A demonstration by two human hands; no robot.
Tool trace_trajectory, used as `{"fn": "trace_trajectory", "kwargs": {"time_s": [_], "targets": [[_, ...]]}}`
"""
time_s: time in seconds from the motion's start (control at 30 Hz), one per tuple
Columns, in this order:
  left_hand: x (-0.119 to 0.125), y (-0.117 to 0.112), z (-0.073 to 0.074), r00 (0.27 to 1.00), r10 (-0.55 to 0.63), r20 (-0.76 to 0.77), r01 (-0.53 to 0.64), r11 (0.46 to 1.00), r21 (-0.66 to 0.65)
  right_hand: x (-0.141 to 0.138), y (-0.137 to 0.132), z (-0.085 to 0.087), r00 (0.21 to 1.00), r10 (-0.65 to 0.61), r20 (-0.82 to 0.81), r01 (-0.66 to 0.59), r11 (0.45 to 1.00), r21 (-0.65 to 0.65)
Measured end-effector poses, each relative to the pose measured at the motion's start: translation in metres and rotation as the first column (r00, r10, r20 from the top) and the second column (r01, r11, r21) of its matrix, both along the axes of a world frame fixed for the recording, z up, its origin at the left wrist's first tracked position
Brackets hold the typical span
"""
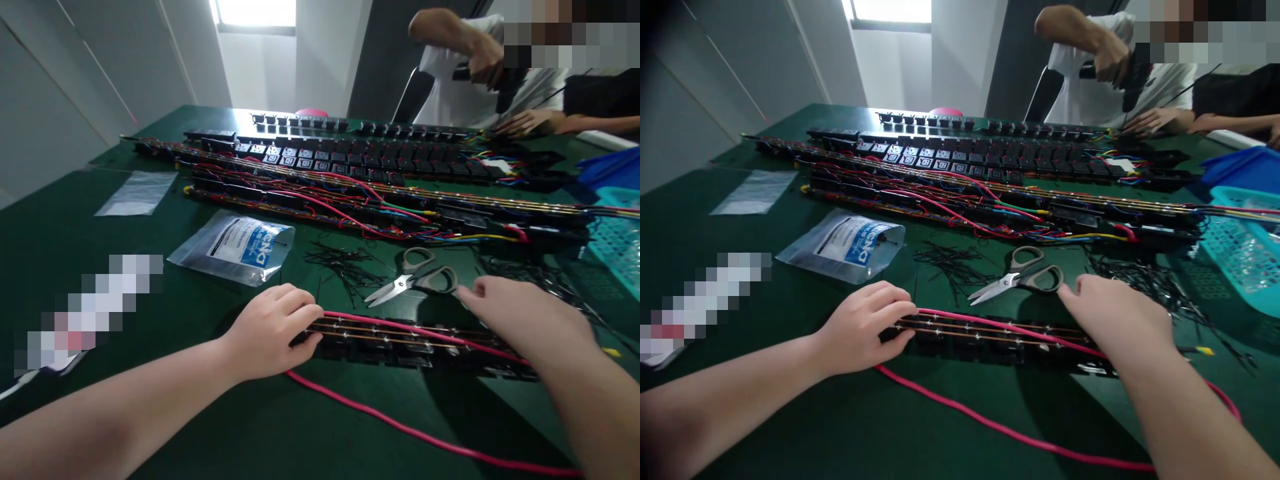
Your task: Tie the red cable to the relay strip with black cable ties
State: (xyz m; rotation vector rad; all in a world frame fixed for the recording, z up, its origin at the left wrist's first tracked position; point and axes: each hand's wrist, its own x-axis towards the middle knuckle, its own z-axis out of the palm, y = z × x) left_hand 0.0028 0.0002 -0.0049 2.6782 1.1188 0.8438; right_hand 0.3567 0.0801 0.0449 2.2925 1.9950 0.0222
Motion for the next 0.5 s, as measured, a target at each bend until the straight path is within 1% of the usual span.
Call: {"fn": "trace_trajectory", "kwargs": {"time_s": [0.07,0.13,0.2,0.23,0.3,0.37,0.5], "targets": [[0.000,0.000,0.000,1.000,-0.003,-0.003,0.003,1.000,-0.002,-0.005,-0.001,-0.004,0.990,0.122,0.065,-0.126,0.991,0.051],[0.000,0.000,0.000,1.000,-0.005,-0.004,0.005,1.000,0.007,-0.008,0.001,-0.010,0.955,0.279,0.096,-0.287,0.955,0.076],[-0.001,0.000,0.000,1.000,-0.003,-0.005,0.003,1.000,0.021,-0.007,0.006,-0.017,0.906,0.413,0.091,-0.418,0.907,0.050],[-0.001,0.000,0.000,1.000,-0.002,-0.005,0.002,1.000,0.030,-0.005,0.008,-0.020,0.886,0.457,0.081,-0.461,0.887,0.026],[-0.001,0.000,0.000,1.000,-0.005,0.003,0.005,0.999,0.047,0.001,0.012,-0.026,0.863,0.502,0.059,-0.502,0.865,-0.016],[-0.002,0.000,0.000,1.000,-0.015,0.012,0.015,0.998,0.056,0.007,0.014,-0.028,0.860,0.509,0.046,-0.507,0.861,-0.040],[-0.002,0.000,0.001,0.999,-0.031,0.033,0.030,0.999,0.046,0.010,0.016,-0.025,0.860,0.509,0.030,-0.507,0.860,-0.056]]}}
